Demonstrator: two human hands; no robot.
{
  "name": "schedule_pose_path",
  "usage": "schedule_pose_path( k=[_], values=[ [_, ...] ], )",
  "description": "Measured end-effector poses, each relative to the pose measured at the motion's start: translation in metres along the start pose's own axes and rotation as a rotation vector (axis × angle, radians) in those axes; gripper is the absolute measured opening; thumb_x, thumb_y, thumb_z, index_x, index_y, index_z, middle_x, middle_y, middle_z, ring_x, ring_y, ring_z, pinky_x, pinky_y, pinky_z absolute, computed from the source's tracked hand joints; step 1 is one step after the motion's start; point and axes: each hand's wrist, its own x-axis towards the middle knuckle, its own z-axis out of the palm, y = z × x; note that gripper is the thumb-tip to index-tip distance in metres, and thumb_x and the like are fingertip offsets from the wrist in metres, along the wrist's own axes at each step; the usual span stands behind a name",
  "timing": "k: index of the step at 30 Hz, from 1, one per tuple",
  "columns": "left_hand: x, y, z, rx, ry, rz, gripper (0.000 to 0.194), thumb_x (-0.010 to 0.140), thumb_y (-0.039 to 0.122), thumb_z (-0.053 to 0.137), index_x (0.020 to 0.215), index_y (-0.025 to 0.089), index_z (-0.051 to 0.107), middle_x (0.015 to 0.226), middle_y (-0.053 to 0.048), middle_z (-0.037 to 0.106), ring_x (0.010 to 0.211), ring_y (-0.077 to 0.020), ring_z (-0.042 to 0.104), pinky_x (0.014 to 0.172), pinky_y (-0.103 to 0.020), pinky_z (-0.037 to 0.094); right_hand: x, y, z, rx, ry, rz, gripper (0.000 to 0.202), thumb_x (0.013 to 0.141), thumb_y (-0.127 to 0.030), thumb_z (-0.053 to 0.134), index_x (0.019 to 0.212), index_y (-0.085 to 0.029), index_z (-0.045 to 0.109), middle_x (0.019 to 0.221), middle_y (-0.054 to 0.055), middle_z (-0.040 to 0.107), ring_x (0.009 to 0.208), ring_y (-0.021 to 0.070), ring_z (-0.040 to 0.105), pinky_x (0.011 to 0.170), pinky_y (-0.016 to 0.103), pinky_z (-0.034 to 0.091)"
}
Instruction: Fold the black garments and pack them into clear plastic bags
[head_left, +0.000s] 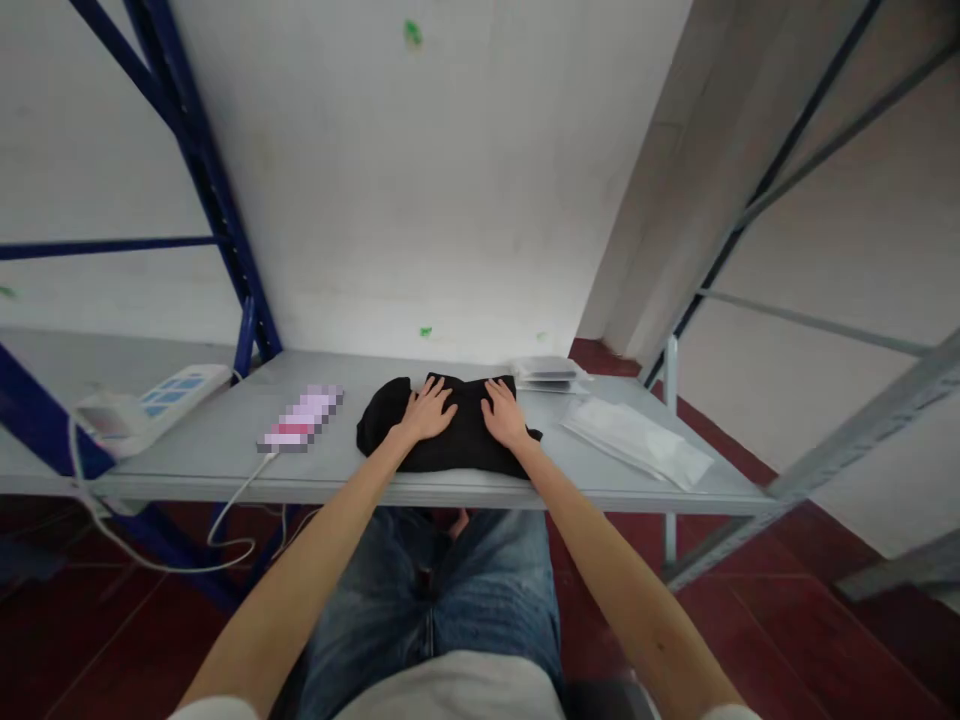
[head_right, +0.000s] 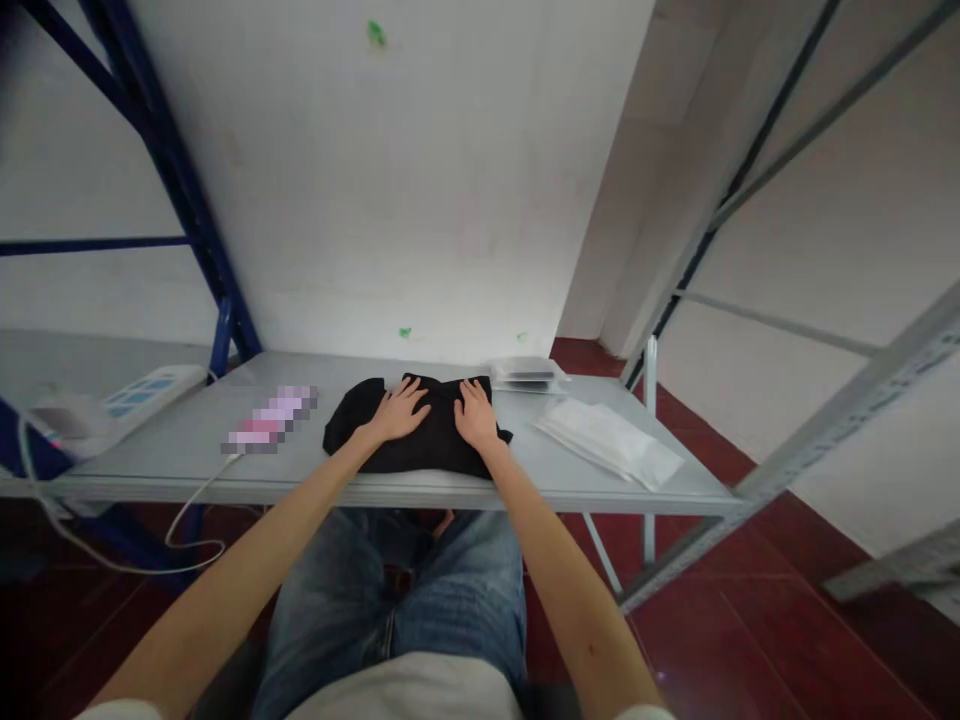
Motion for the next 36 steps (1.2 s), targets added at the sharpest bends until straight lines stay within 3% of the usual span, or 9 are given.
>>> schedule_pose_path(
  k=[5,10,14,18,22,28,32,36],
  values=[
    [0.003,-0.011,0.0,-0.017,-0.076,0.0,0.065,0.104,0.055,0.038,0.158,0.021,0.044,0.171,-0.014,0.031,0.162,-0.0311,0.019,0.127,-0.063,0.02,-0.003,0.004,0.002,-0.088,-0.071,0.032,0.058,0.103,-0.03,0.043,0.158,-0.011,0.044,0.167,0.015,0.039,0.16,0.0298,0.022,0.129,0.05,0.023],
    [0.003,-0.021,0.0,-0.003,-0.101,0.038,0.069,0.103,0.061,0.035,0.16,0.024,0.042,0.173,-0.01,0.028,0.162,-0.0306,0.017,0.128,-0.06,0.019,0.002,-0.006,0.001,-0.25,-0.294,0.218,0.078,0.105,-0.058,0.035,0.166,-0.009,0.028,0.175,0.014,0.017,0.162,0.0291,0.011,0.13,0.047,0.013],
    [0.005,-0.03,0.002,-0.014,-0.11,0.059,0.073,0.102,0.066,0.033,0.162,0.024,0.04,0.173,-0.008,0.025,0.163,-0.032,0.013,0.128,-0.061,0.017,0.007,-0.009,-0.003,-0.268,-0.399,0.272,0.09,0.102,-0.073,0.028,0.168,-0.012,0.021,0.176,0.011,0.012,0.163,0.0286,0.005,0.13,0.048,0.008],
    [0.009,-0.039,0.005,-0.018,-0.103,0.043,0.08,0.099,0.073,0.036,0.161,0.022,0.042,0.173,-0.008,0.024,0.163,-0.0356,0.011,0.129,-0.058,0.018,0.007,-0.009,-0.004,-0.258,-0.39,0.266,0.095,0.1,-0.077,0.029,0.168,-0.011,0.021,0.176,0.012,0.013,0.163,0.0306,0.005,0.13,0.05,0.01],
    [0.01,-0.042,0.007,-0.026,-0.116,0.034,0.081,0.099,0.073,0.036,0.162,0.022,0.039,0.173,-0.009,0.023,0.161,-0.035,0.021,0.129,-0.057,0.015,0.002,-0.008,-0.005,-0.229,-0.294,0.227,0.09,0.102,-0.073,0.033,0.166,-0.01,0.028,0.174,0.014,0.019,0.162,0.0318,0.011,0.129,0.053,0.013],
    [0.01,-0.042,0.007,-0.031,-0.094,0.03,0.081,0.099,0.069,0.04,0.161,0.017,0.041,0.172,-0.013,0.025,0.159,-0.0335,0.026,0.13,-0.057,0.015,-0.006,-0.006,-0.014,-0.073,0.14,-0.048,0.05,0.107,-0.034,0.039,0.152,-0.016,0.055,0.158,0.009,0.053,0.154,0.0227,0.036,0.128,0.043,0.027],
    [0.009,-0.041,0.008,-0.046,-0.058,0.045,0.077,0.098,0.066,0.043,0.158,0.016,0.046,0.17,-0.015,0.03,0.158,-0.0331,0.029,0.129,-0.056,0.018,-0.011,-0.01,-0.019,0.05,0.197,-0.21,0.041,0.103,-0.023,0.045,0.137,-0.021,0.068,0.141,0.007,0.068,0.143,0.0209,0.053,0.121,0.04,0.042],
    [0.006,-0.038,0.006,-0.064,0.026,0.049,0.071,0.097,0.061,0.049,0.15,0.014,0.055,0.167,-0.017,0.037,0.153,-0.0343,0.041,0.127,-0.052,0.028,-0.017,-0.02,-0.026,0.128,0.3,-0.294,0.036,0.102,-0.018,0.047,0.123,-0.024,0.075,0.13,0.005,0.074,0.132,0.0207,0.062,0.115,0.04,0.048]
  ],
)
